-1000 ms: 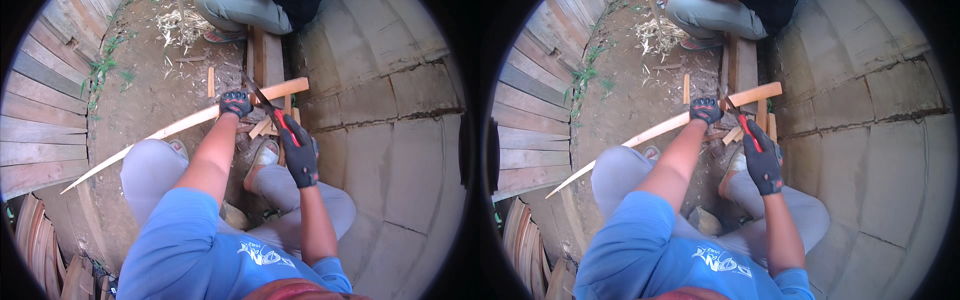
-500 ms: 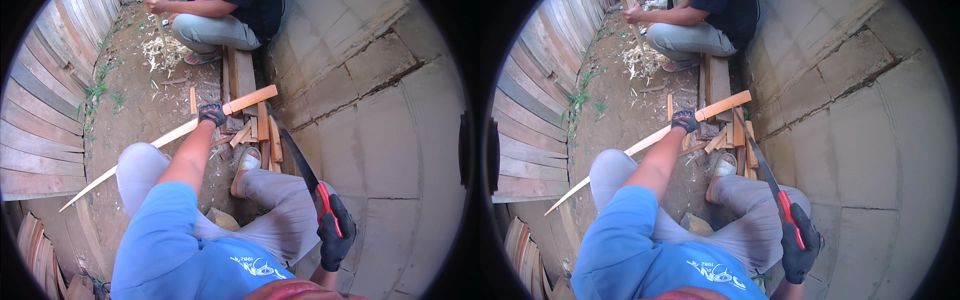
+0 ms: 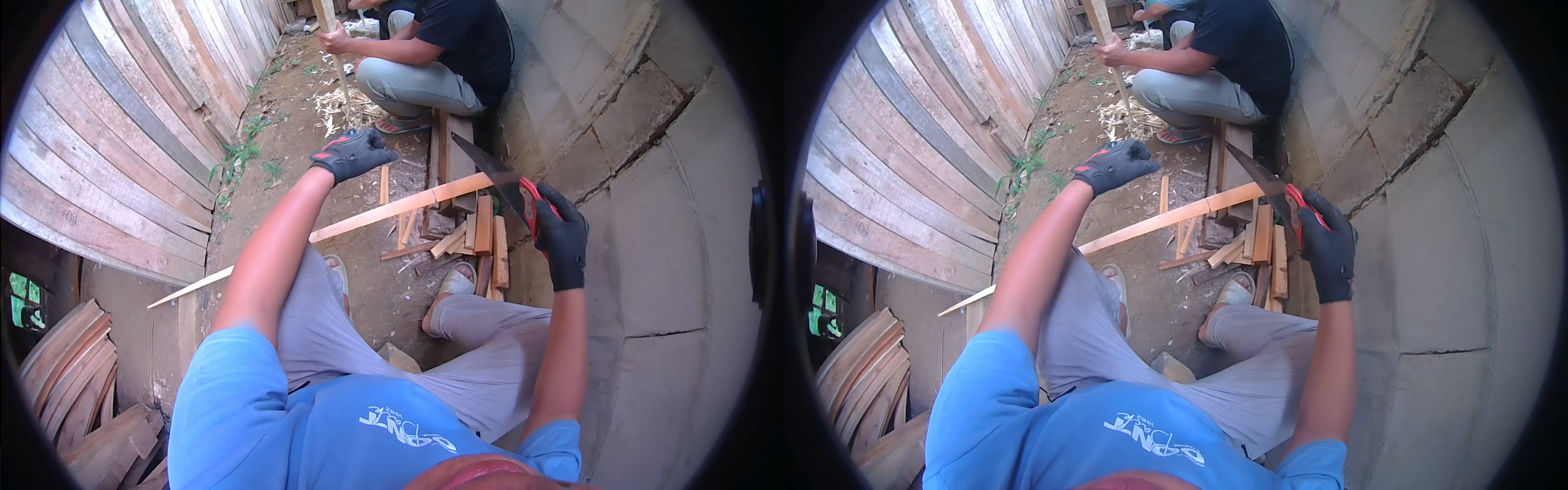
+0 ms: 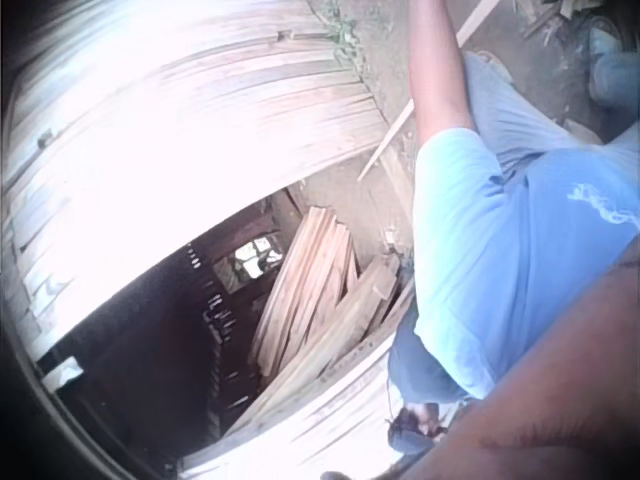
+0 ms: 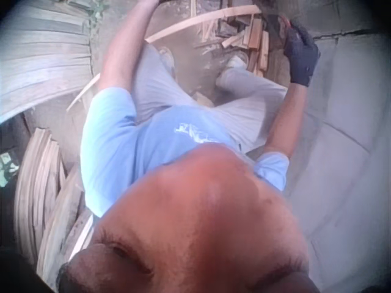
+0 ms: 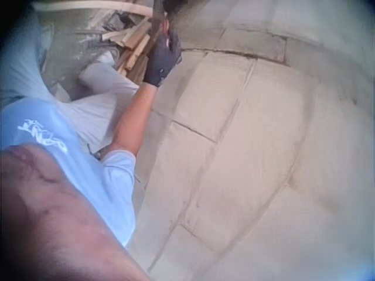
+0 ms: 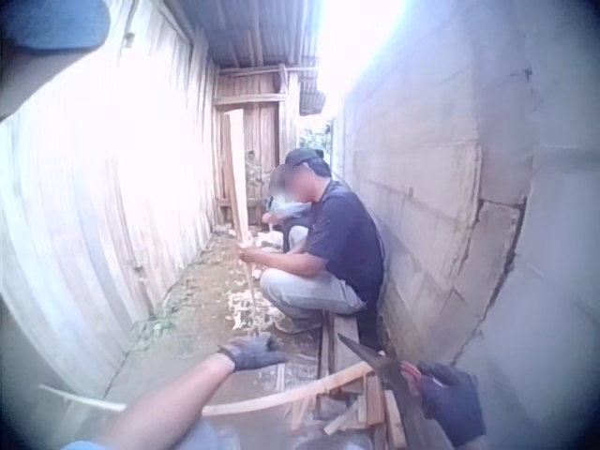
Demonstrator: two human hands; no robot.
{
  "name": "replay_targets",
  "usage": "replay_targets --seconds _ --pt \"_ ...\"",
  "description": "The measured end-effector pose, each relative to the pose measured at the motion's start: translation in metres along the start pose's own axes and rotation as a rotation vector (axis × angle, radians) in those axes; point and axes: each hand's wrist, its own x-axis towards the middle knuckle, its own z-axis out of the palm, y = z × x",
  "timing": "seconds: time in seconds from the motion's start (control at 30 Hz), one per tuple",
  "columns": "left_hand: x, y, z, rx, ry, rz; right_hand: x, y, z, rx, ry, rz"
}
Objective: The person sits on the ground and uses a hand saw to cut a thin wooden strip into smaller pieces. The person holds the wood with one hand and saws with the other, creating a pile of cut wood segments.
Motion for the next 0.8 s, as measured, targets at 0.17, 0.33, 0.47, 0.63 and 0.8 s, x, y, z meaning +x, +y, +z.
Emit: replay_targets --seconds 0.17,0.33,0.47,0.63,0.8 --pt "-0.05 -0.024 0.027 0.273 -0.066 -0.141 0.036 0.063 0.041 0.118 0.042 -0.071" --pt "-0.025 -0.04 0.058 0.165 -0.215 -0.128 0.018 0.028 0.058 0.098 -0.074 0.156" --pt "-0.002 -0.02 0.091 0.501 -0.398 -0.014 0.018 0.051 0.062 0.041 -0.045 0.025" --pt "0.012 0.006 0.137 0.579 -0.529 0.148 0.002 0.052 0.085 -0.024 -0.114 -0.245" --pt "0.015 0.019 0.172 0.478 -0.498 0.206 -0.007 0.049 0.089 -0.111 -0.198 -0.174"
